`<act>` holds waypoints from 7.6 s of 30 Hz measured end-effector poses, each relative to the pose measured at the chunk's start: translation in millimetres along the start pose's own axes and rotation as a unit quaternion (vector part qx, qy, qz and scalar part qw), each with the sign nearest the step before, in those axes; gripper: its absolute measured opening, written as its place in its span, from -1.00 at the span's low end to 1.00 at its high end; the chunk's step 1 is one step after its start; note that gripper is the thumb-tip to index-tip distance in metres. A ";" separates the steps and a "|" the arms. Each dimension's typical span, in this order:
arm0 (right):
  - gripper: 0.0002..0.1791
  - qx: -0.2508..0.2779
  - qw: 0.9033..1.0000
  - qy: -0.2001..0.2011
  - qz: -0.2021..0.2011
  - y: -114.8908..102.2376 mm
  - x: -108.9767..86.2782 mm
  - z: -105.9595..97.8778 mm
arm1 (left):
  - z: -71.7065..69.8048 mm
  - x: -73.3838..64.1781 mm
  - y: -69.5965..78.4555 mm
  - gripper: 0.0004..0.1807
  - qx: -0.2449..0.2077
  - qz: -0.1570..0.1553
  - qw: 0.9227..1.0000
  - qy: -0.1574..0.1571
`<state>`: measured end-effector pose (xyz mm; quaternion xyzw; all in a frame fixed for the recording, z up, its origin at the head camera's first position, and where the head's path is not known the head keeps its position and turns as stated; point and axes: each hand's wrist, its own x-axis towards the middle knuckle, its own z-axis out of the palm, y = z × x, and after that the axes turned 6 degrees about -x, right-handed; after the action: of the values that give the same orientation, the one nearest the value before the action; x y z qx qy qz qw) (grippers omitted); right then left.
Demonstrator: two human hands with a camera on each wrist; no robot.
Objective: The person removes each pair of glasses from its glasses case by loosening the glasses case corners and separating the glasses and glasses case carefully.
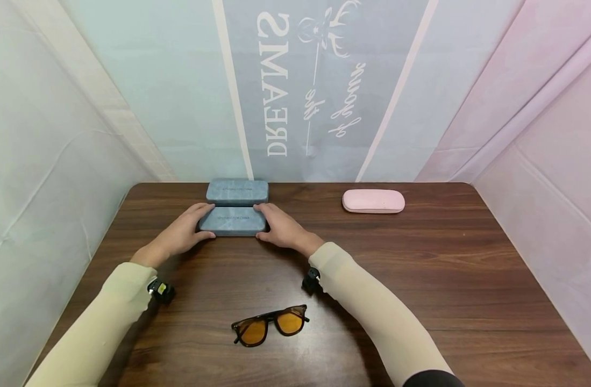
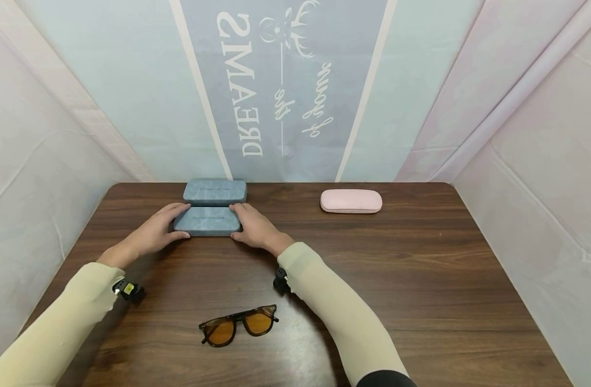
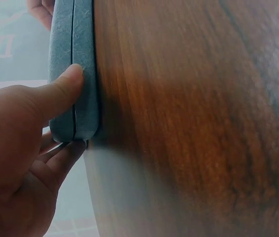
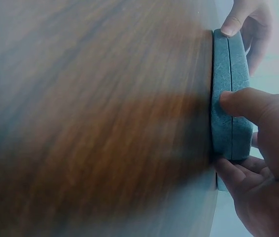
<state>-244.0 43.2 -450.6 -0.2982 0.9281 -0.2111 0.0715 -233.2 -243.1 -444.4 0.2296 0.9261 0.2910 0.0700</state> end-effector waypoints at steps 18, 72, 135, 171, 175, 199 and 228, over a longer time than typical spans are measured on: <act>-0.22 0.005 1.000 -0.009 -0.002 3.2 -7.9 -5.9 | 2.4 -0.8 8.8 -0.18 0.006 0.000 1.000 -0.006; -0.20 0.007 1.000 -0.002 -0.031 39.0 -62.4 -43.9 | 18.9 18.1 71.8 -0.11 0.031 0.019 0.999 -0.020; -0.20 0.038 0.999 0.035 -0.015 111.7 -138.6 -57.2 | 83.9 69.7 115.1 -0.13 0.013 0.103 0.994 -0.041; -0.30 -0.074 0.997 -0.020 -0.005 102.2 -116.7 -76.9 | 88.0 75.7 121.6 -0.22 0.036 0.074 0.993 -0.082; -0.30 -0.074 0.997 -0.031 -0.001 100.8 -116.3 -80.6 | 87.8 75.8 122.1 -0.21 0.036 0.073 0.993 -0.084; -0.37 0.024 0.990 -0.132 0.049 103.9 -94.0 -105.2 | 85.3 75.8 123.2 -0.13 0.030 0.076 0.993 -0.086; -0.32 0.097 0.967 -0.209 0.108 122.4 -81.5 -122.4 | 83.6 83.2 109.8 -0.04 -0.074 0.040 0.991 -0.100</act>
<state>-273.5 223.3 -393.1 -0.2250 0.8942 -0.2243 0.3153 -242.6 -82.3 -450.0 0.2884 0.8805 0.3368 0.1676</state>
